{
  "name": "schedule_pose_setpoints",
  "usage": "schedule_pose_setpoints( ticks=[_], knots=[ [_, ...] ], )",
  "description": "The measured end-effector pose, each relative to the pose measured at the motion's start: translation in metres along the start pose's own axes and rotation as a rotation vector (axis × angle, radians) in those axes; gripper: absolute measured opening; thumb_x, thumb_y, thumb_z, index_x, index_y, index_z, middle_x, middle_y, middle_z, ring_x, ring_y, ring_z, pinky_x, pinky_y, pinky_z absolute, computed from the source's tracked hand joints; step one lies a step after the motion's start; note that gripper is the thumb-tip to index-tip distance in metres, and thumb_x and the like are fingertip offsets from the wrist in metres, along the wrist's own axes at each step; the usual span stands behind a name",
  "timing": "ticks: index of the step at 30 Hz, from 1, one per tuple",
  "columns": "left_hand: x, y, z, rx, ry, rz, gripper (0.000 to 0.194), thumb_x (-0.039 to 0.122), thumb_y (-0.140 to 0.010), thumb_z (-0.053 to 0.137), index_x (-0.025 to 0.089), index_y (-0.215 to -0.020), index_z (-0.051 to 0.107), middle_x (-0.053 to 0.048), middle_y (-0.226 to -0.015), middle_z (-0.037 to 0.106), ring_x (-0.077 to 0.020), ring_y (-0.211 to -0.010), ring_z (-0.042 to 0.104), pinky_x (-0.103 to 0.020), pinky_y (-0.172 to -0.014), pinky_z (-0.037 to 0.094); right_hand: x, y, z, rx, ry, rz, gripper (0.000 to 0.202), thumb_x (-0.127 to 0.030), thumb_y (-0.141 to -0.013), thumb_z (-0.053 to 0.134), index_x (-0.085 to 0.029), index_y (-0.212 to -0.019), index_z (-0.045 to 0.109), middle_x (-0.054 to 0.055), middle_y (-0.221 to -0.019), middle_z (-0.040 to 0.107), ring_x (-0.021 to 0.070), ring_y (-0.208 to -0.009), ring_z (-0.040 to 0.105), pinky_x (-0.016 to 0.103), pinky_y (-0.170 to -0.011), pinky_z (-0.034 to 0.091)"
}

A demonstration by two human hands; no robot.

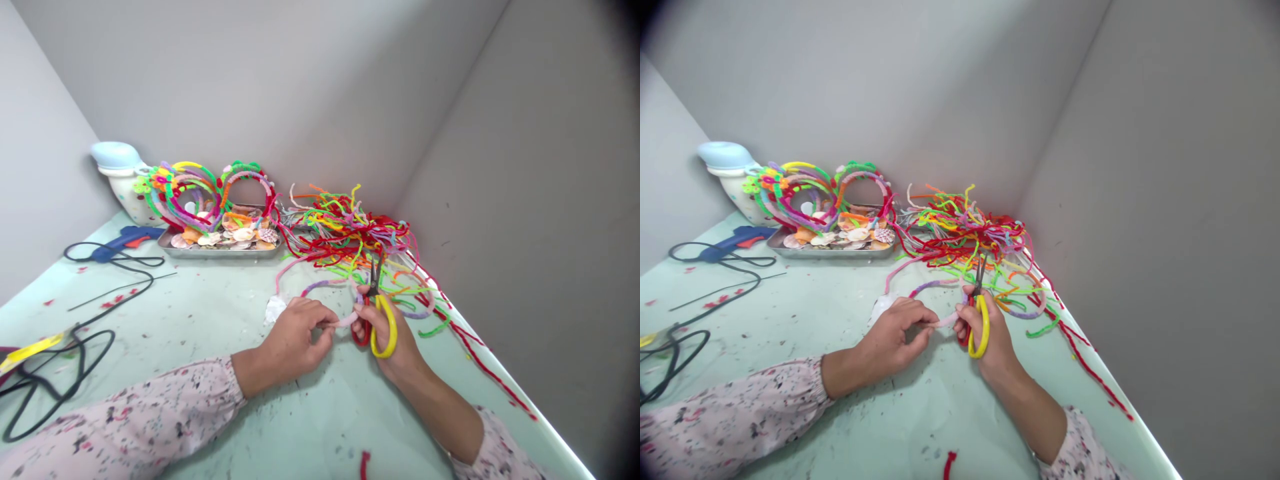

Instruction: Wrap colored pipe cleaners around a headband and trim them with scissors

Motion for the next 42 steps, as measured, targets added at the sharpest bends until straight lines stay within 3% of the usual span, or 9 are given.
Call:
schedule_pose_setpoints(
  ticks=[9, 14, 17, 23, 28, 33, 42],
  knots=[
    [-0.001, 0.002, 0.001, -0.007, 0.001, 0.006, 0.018, 0.013, -0.081, 0.052, 0.018, -0.091, 0.066, -0.003, -0.081, 0.069, -0.0178, -0.078, 0.06, -0.035, -0.079, 0.042, -0.001, 0.0, 0.0, 0.004, -0.014, -0.004, 0.037, -0.037, -0.076, 0.069, -0.022, -0.105, 0.051, -0.007, -0.052, 0.057, 0.0104, -0.044, 0.049, 0.019, -0.043, 0.04],
    [-0.004, 0.001, -0.004, 0.047, -0.01, -0.031, 0.017, 0.018, -0.087, 0.052, 0.019, -0.096, 0.066, -0.003, -0.082, 0.069, -0.0184, -0.081, 0.06, -0.034, -0.078, 0.042, -0.011, 0.003, -0.002, 0.1, 0.081, -0.041, 0.041, -0.042, -0.077, 0.069, -0.024, -0.109, 0.049, -0.007, -0.059, 0.055, 0.0104, -0.047, 0.049, 0.021, -0.045, 0.039],
    [-0.004, 0.001, -0.009, 0.094, -0.015, -0.07, 0.016, 0.019, -0.088, 0.052, 0.019, -0.095, 0.066, -0.003, -0.082, 0.069, -0.0178, -0.079, 0.06, -0.033, -0.076, 0.042, -0.019, 0.005, -0.003, 0.125, 0.21, -0.14, 0.042, -0.042, -0.076, 0.07, -0.024, -0.109, 0.051, -0.005, -0.068, 0.055, 0.011, -0.055, 0.05, 0.023, -0.052, 0.042],
    [-0.008, 0.0, -0.015, 0.171, 0.028, -0.127, 0.016, 0.021, -0.09, 0.052, 0.02, -0.097, 0.066, -0.003, -0.09, 0.07, -0.0174, -0.084, 0.062, -0.031, -0.078, 0.045, -0.019, 0.012, 0.003, 0.022, 0.458, -0.314, 0.041, -0.031, -0.078, 0.069, -0.028, -0.115, 0.053, -0.001, -0.084, 0.059, 0.0171, -0.074, 0.056, 0.03, -0.069, 0.046],
    [-0.015, 0.002, -0.02, 0.275, 0.144, -0.201, 0.017, 0.022, -0.091, 0.052, 0.019, -0.101, 0.065, -0.004, -0.098, 0.071, -0.0164, -0.093, 0.064, -0.027, -0.082, 0.05, -0.027, 0.026, 0.016, -0.065, 0.709, -0.521, 0.042, -0.023, -0.075, 0.07, -0.028, -0.114, 0.057, 0.001, -0.085, 0.06, 0.0176, -0.068, 0.055, 0.03, -0.066, 0.046],
    [-0.017, 0.004, -0.022, 0.315, 0.148, -0.2, 0.02, 0.021, -0.09, 0.051, 0.017, -0.105, 0.064, -0.004, -0.102, 0.07, -0.0161, -0.096, 0.064, -0.027, -0.086, 0.051, -0.027, 0.029, 0.025, -0.124, 1.001, -0.71, 0.037, -0.024, -0.084, 0.06, -0.023, -0.12, 0.053, 0.005, -0.093, 0.059, 0.0192, -0.075, 0.057, 0.031, -0.067, 0.047],
    [-0.011, 0.003, -0.022, 0.3, 0.196, -0.147, 0.023, 0.015, -0.087, 0.051, 0.017, -0.106, 0.064, -0.005, -0.106, 0.07, -0.0162, -0.1, 0.065, -0.026, -0.09, 0.05, -0.026, 0.027, 0.025, -0.076, 1.226, -0.798, 0.044, -0.022, -0.082, 0.058, -0.02, -0.125, 0.048, 0.006, -0.096, 0.058, 0.0213, -0.083, 0.057, 0.031, -0.068, 0.048]
  ],
)
Point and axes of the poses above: each hand's wrist, its own y-axis away from the middle knuckle, its own z-axis out of the palm, x = y × z, the point moved 6 cm from there along -y, towards the middle knuckle
